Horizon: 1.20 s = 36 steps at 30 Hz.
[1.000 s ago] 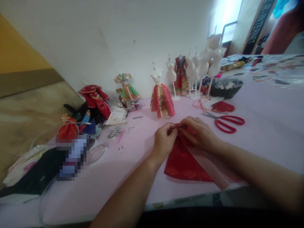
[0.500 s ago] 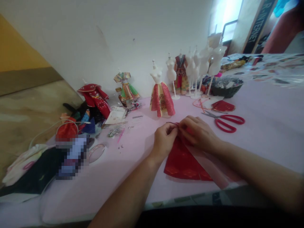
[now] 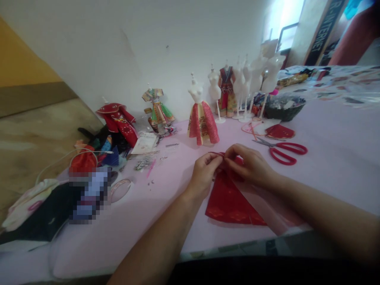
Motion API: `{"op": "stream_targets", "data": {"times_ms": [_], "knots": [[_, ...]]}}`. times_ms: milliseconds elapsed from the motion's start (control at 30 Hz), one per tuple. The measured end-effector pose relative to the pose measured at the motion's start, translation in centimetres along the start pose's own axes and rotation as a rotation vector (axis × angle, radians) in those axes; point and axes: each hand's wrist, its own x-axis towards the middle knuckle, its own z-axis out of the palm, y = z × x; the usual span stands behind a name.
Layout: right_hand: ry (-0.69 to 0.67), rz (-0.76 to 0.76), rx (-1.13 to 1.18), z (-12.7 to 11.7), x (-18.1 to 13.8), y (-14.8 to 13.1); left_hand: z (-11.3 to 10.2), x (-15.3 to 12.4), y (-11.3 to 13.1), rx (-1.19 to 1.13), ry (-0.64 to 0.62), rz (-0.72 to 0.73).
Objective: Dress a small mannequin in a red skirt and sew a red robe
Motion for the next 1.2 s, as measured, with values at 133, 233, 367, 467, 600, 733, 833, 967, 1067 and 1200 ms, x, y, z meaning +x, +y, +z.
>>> {"op": "stream_targets", "data": {"times_ms": [133, 233, 367, 467, 600, 733, 833, 967, 1067, 1200], "knots": [[-0.048, 0.041, 0.021, -0.05, 0.03, -0.1, 0.14, -0.09, 0.06, -0.075, -0.01, -0.072], [-0.093, 0.08, 0.051, -0.12, 0.12, -0.31, 0.22, -0.07, 0.07, -0.104, -0.002, -0.109], [-0.11, 0.116, 0.091, -0.17, 0.2, -0.53, 0.17, 0.05, -0.03, -0.105, 0.008, -0.114], [-0.108, 0.142, 0.121, -0.15, 0.18, -0.5, 0.12, 0.09, -0.04, -0.104, 0.006, -0.116], [-0.108, 0.15, 0.137, -0.11, 0.16, -0.32, 0.13, 0.04, 0.05, -0.107, 0.006, -0.127], [-0.11, 0.151, 0.153, -0.11, 0.19, -0.27, 0.2, -0.04, 0.12, -0.119, 0.011, -0.129], [-0.105, 0.154, 0.158, -0.13, 0.21, -0.33, 0.27, -0.09, 0.25, -0.134, 0.016, -0.131], [-0.102, 0.163, 0.194, -0.12, 0.21, -0.25, 0.32, -0.09, 0.42, -0.145, 0.023, -0.145], [-0.091, 0.182, 0.239, -0.09, 0.25, -0.06, 0.27, -0.04, 0.42, -0.149, 0.015, -0.159], [-0.099, 0.215, 0.308, -0.14, 0.42, 0.0, 0.18, 0.05, 0.34, -0.165, 0.006, -0.172]]}}
